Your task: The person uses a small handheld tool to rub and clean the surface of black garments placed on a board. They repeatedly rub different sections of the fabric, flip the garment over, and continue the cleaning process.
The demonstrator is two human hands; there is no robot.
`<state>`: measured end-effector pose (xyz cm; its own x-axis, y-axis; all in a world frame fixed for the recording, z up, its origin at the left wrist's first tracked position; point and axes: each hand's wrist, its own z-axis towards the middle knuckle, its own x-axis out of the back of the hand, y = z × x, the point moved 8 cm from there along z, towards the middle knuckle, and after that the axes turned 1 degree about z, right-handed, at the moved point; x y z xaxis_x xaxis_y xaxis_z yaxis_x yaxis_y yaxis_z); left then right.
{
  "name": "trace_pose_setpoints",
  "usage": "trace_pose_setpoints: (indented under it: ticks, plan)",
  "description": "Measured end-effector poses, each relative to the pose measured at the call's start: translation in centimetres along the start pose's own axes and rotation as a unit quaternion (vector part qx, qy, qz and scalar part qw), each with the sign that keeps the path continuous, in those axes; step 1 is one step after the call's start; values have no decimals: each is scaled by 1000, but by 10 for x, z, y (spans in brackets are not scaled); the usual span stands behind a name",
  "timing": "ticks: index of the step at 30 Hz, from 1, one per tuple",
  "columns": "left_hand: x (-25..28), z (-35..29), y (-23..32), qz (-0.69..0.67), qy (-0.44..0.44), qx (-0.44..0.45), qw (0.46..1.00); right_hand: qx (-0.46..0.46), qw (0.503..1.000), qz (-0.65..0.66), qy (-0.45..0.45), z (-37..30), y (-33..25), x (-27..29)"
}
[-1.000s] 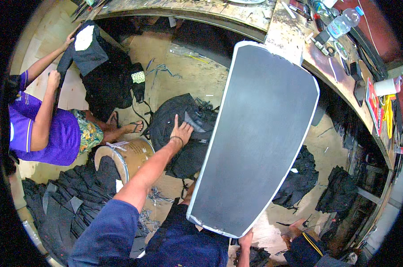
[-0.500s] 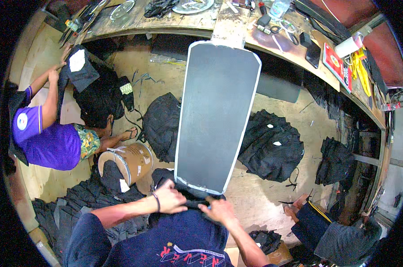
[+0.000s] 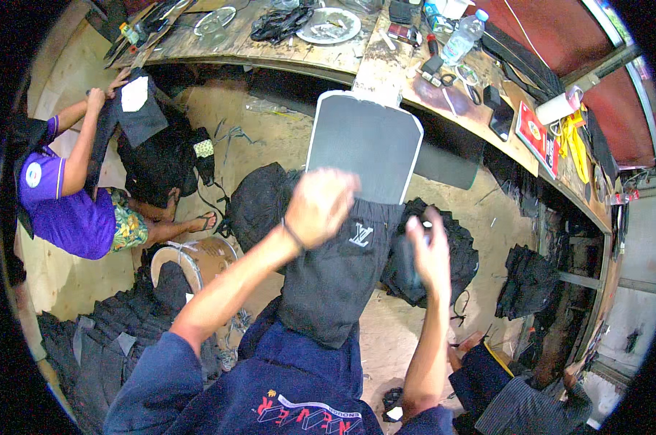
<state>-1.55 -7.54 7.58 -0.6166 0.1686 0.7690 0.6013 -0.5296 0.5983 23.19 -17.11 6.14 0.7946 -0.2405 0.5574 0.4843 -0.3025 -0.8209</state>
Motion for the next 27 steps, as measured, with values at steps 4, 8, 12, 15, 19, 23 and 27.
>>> trace_pose_setpoints:
  ticks: [4,8,12,15,19,23,27]
  plan:
    - [-71,-71,37,25,-209,-82,974,-282,930,82,-223,-99,1,-67]
    - [-110,14,8,96,-88,-126,983,-237,968,74,-36,-52,3,-66]
    - [-128,121,-24,89,-11,-163,983,-125,975,154,102,38,20,-65]
    - [-114,130,-23,89,-65,-177,978,-145,975,32,167,44,27,-69]
    - [-82,120,-3,159,-201,-194,947,-93,961,101,239,9,12,-74]
    - [-90,132,-5,349,-446,-120,816,-79,947,157,268,4,11,-70]
    - [-88,149,5,465,-330,-179,802,-38,954,129,267,-1,11,-72]
